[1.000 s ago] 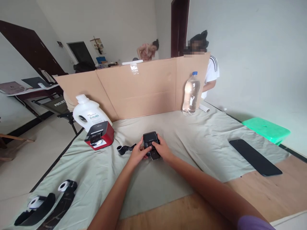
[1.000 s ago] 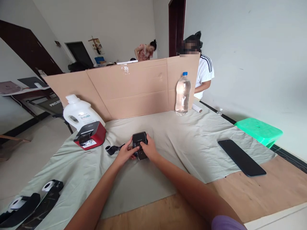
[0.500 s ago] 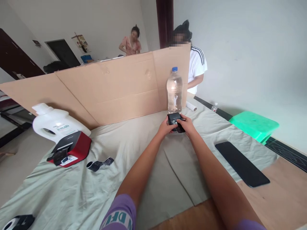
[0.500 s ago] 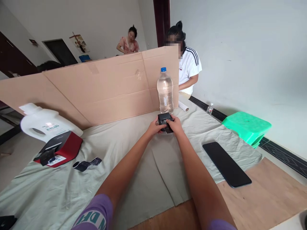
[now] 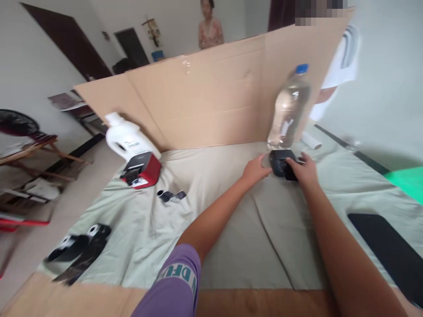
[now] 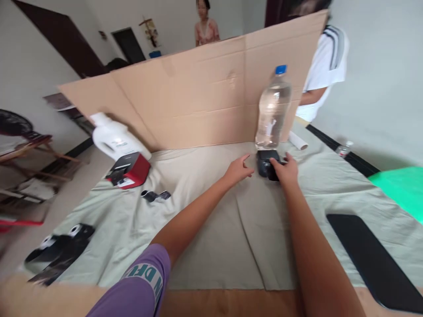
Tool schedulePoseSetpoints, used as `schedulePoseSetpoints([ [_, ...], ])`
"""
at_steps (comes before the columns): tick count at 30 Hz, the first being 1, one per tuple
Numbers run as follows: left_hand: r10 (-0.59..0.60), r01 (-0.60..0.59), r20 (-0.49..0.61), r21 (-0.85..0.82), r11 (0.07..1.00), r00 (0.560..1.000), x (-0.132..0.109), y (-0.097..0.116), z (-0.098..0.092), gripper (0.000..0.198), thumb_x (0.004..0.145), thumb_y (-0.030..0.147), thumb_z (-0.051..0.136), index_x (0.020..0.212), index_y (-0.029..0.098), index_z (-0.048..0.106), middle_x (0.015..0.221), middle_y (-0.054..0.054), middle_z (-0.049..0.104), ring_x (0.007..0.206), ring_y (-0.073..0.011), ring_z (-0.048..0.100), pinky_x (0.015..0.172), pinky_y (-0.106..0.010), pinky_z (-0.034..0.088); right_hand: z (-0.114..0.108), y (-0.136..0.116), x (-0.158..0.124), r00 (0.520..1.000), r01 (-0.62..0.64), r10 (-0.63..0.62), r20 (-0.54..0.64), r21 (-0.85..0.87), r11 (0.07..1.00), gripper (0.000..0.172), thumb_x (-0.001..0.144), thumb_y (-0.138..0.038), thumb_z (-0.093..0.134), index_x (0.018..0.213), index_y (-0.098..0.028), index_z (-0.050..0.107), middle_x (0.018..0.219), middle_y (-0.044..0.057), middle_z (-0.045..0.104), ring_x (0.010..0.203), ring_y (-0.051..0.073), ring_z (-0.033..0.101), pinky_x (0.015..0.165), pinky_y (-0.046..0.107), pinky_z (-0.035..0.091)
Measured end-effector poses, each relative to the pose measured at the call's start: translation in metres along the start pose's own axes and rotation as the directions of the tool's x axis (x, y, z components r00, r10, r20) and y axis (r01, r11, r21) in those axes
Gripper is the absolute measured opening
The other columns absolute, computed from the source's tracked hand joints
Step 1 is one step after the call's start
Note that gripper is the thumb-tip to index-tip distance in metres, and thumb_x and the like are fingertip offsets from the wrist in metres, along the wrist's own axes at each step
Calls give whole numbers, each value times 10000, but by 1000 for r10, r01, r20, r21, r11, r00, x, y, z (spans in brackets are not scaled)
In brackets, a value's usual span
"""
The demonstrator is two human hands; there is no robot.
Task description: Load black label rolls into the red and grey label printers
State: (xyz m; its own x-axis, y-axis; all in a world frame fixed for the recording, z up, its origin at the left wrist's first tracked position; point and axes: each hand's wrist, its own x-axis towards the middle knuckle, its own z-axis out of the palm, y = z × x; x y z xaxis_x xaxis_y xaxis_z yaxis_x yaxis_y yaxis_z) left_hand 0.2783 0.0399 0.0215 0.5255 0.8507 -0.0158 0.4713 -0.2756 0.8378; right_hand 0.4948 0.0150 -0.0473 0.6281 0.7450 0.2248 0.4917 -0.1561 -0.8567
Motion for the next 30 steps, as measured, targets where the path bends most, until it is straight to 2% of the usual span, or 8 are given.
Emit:
schedulePoseSetpoints([
  [3,109,-85,-237,110,990,965,-61,-16,-64,502,858,205,609,1360,190,605,939,-57,731,857,-171,665,852,-281,512,-3,-18,-9,997,-49,42,-67,-95,994,926,780,-572,690,1498,-44,438,1404,311,541,1195,434,598,1015,573,461],
  [6,156,-67,-405,226,972,901,-139,-49,-145,422,855,157,564,1266,202,649,988,-44,725,886,-170,666,885,-282,511,-1,-56,-35,960,200,-236,-152,-221,955,830,811,-616,645,1481,-150,493,1406,237,543,1357,477,453,1118,653,356],
  [9,142,109,-553,395,912,821,-207,-97,-215,454,792,101,558,1218,207,673,1174,-62,690,1158,-229,616,1060,-334,444,21,-99,-75,862,464,-495,-109,-226,857,643,898,-587,552,1473,-309,483,1399,156,542,1379,452,417,1138,639,340],
  [11,9,253,-541,407,878,841,-235,-128,-239,584,729,127,636,1310,180,625,1318,-106,627,1253,-283,573,1083,-368,440,46,-119,-106,814,564,-580,-39,-190,804,566,940,-546,495,1447,-294,501,1387,167,543,1350,430,443,1136,599,355],
  [17,-128,265,-436,270,925,891,-248,-174,-236,384,818,159,594,1181,242,692,1040,-42,747,959,-223,694,863,-289,519,105,-109,-160,687,719,-687,237,-84,690,500,906,-484,512,1307,-195,589,1259,166,583,1232,329,537,1066,529,441],
  [23,-110,420,-637,359,833,763,-308,-166,-268,370,833,212,641,1199,244,686,1012,-58,764,916,-240,703,826,-283,488,100,-89,-148,690,712,-681,246,-60,700,525,873,-474,551,1296,-171,618,1244,194,566,1164,336,575,1022,506,483],
  [27,-256,703,-757,348,621,601,-359,-170,-282,388,874,297,608,1254,240,663,965,-85,765,932,-270,707,779,-291,481,102,-89,-146,689,705,-671,273,-34,709,551,880,-500,533,1320,-177,609,1232,196,555,1123,331,589,987,502,502],
  [30,-359,788,-730,395,473,581,-375,-179,-269,490,907,350,584,1373,203,599,988,-134,756,947,-300,706,747,-304,483,105,-88,-148,675,720,-685,275,-44,692,562,888,-510,513,1318,-161,607,1215,202,563,1181,345,557,1026,508,481],
])
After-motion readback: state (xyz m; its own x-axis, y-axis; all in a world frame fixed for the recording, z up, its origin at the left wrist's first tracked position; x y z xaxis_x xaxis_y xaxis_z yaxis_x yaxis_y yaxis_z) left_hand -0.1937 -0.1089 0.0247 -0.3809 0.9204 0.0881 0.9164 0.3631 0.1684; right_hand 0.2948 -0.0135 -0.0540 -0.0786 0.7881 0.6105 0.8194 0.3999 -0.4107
